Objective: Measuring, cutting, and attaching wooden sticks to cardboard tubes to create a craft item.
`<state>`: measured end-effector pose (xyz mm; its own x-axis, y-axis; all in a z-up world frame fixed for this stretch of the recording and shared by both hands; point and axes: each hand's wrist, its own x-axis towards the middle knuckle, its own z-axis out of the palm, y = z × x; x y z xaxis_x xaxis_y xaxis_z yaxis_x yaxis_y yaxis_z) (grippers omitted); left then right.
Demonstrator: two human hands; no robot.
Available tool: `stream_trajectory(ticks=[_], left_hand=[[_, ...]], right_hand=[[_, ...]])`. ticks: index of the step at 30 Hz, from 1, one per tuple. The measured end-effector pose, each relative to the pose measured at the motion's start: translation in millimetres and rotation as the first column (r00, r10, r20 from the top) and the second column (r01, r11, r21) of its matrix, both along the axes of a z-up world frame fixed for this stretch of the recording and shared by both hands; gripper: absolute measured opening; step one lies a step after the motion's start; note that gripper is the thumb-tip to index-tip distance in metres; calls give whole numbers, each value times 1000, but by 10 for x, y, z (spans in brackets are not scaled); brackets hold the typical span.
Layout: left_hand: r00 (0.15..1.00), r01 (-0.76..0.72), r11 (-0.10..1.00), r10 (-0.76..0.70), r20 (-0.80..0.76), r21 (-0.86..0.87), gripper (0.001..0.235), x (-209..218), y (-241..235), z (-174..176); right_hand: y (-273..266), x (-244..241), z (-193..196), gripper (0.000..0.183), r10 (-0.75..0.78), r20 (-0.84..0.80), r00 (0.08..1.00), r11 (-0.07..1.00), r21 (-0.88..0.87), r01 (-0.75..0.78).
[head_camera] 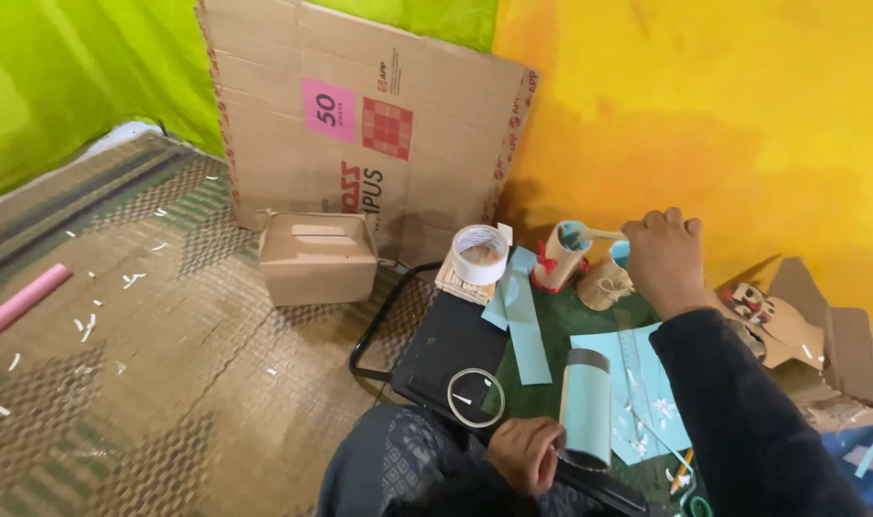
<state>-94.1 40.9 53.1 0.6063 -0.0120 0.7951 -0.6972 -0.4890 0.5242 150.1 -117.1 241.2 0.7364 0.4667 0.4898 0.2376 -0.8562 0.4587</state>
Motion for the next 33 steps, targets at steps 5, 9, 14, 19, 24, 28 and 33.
stream_trajectory(ticks=[5,9,14,19,24,28,33], left_hand=[[996,-81,993,84,35,-80,23,76,-39,-102],[969,-223,932,244,39,-287,18,53,-104,178],[962,-260,910,273,-5,-324,9,108,-150,78],[964,-259,912,266,-21,-318,8,120,-87,85],[998,44,995,-47,-32,-94,20,131,87,-130],[972,-224,909,233,-18,-351,12,131,-112,71],[997,-69,854,40,-67,-516,22,75,3,262]], right_hand=[[362,325,-170,12,1,154,988,970,-239,36],[639,437,-173,12,-16,239,971,957,-278,85],[708,527,18,15,-43,222,974,942,-316,113],[719,523,234,15,-61,202,978,917,-376,135],[714,636,23,20,-138,91,986,909,-384,163],[754,642,-200,14,-162,-93,982,922,-369,117],[1148,411,-113,24,255,-148,955,965,-16,-261]])
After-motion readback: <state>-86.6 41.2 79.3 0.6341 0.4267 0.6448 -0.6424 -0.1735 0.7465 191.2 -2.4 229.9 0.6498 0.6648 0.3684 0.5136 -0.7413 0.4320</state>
